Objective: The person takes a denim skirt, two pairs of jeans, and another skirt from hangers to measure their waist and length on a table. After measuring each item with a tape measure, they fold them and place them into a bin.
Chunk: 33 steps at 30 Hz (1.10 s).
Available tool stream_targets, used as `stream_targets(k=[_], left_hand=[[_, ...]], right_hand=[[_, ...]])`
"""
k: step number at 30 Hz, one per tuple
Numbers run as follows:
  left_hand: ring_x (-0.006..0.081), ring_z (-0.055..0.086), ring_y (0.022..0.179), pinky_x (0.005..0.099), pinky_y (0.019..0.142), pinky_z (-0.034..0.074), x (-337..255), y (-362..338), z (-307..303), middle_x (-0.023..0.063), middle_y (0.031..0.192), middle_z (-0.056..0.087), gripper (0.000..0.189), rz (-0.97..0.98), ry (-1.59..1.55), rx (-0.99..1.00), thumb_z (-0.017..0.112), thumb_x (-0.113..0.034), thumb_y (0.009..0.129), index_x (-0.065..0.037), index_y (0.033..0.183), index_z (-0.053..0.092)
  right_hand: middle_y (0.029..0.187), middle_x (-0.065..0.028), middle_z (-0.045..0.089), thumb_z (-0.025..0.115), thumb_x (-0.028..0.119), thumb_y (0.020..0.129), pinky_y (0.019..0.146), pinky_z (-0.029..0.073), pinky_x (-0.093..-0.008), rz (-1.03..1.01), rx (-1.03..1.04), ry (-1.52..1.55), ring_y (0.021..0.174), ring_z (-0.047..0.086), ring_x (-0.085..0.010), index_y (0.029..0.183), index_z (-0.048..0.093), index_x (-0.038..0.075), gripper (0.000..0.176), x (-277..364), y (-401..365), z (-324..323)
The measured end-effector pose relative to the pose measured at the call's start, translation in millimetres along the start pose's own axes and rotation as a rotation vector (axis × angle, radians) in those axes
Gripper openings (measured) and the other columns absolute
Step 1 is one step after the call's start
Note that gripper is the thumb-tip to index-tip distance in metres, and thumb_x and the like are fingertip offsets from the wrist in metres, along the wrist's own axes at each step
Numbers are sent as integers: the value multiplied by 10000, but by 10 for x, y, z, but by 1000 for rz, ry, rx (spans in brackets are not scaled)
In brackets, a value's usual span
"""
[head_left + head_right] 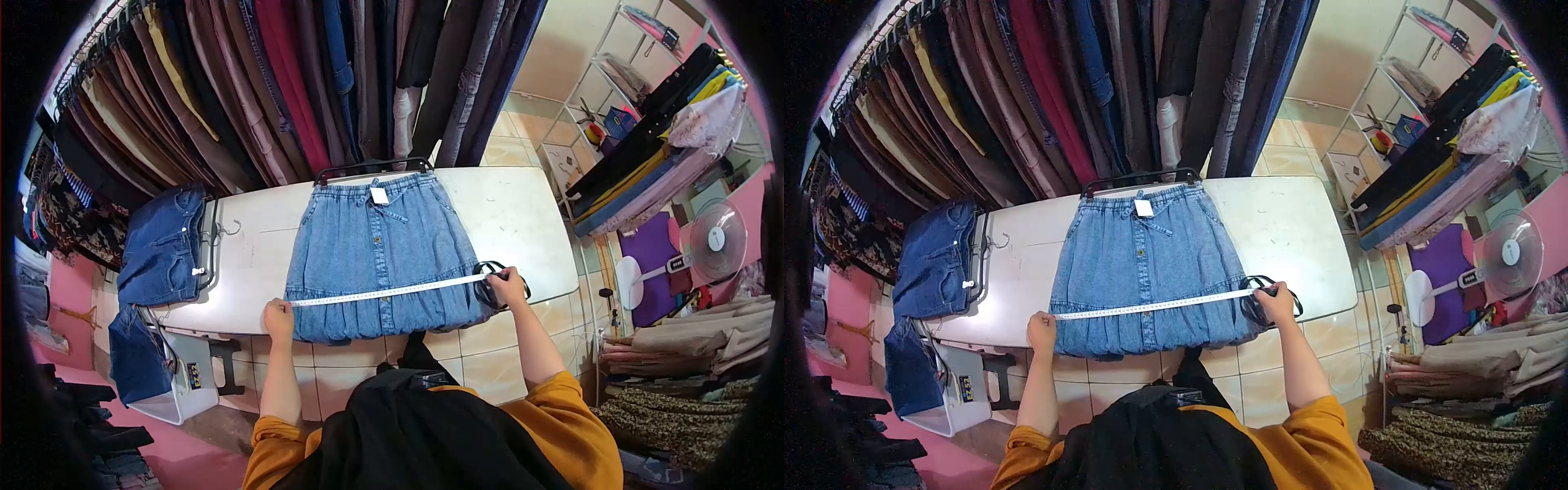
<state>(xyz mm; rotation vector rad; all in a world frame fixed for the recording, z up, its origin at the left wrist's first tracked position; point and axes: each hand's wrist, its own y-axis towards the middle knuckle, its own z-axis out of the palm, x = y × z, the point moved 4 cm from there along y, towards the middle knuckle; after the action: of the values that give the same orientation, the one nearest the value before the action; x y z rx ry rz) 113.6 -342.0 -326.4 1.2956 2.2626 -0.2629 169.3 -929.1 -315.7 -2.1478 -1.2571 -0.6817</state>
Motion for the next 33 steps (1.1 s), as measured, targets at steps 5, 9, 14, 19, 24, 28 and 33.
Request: stream_targets(k=[5,9,14,19,24,28,33], left_hand=[[331,548,890,427,773,426,13,-153,-32,149,860,602,93,94,-6,-96,668,-77,687,-41,684,583],[342,494,1034,447,903,364,-251,-422,-85,157,1016,572,76,256,-100,-112,666,-95,694,-60,728,607],[374,410,1169,472,977,304,-662,-658,38,175,1208,494,239,248,-208,44,695,-163,695,-89,906,607],[400,299,1259,513,1001,277,-448,-683,-73,209,1350,351,802,-124,44,-86,813,-296,580,-9,1216,418],[378,428,1067,508,881,354,-351,-792,-298,179,1109,479,754,-225,99,-13,838,-344,534,4,1087,461],[371,471,921,474,774,387,-259,-912,-136,159,926,498,598,-263,28,61,837,-336,531,-9,881,478],[343,514,761,439,676,420,-161,-1019,38,152,741,497,347,-246,-42,56,756,-229,638,-33,765,499]], right_hand=[[905,-145,631,770,375,624,751,454,-313,-91,188,230,841,585,-206,952,569,-15,547,-26,94,215],[946,-92,641,764,310,673,781,458,-304,-234,577,402,873,588,-177,1015,585,19,483,683,-285,442],[987,-131,642,748,433,693,827,456,-330,-539,903,142,930,609,-253,1099,587,57,577,1401,-584,1029],[959,-141,621,758,426,663,794,452,-346,-825,914,87,909,593,-284,1021,577,40,557,2052,-253,1279],[955,-145,570,779,421,605,809,434,-369,-947,571,-79,930,539,-307,1009,571,41,592,2603,731,1297],[1004,-176,556,779,397,570,858,428,-403,-976,346,-245,981,526,-346,984,569,34,589,2878,1427,1524],[1324,-217,426,730,545,541,977,258,-623,-909,327,-486,1239,379,-371,1065,591,110,695,3063,1885,1933]])
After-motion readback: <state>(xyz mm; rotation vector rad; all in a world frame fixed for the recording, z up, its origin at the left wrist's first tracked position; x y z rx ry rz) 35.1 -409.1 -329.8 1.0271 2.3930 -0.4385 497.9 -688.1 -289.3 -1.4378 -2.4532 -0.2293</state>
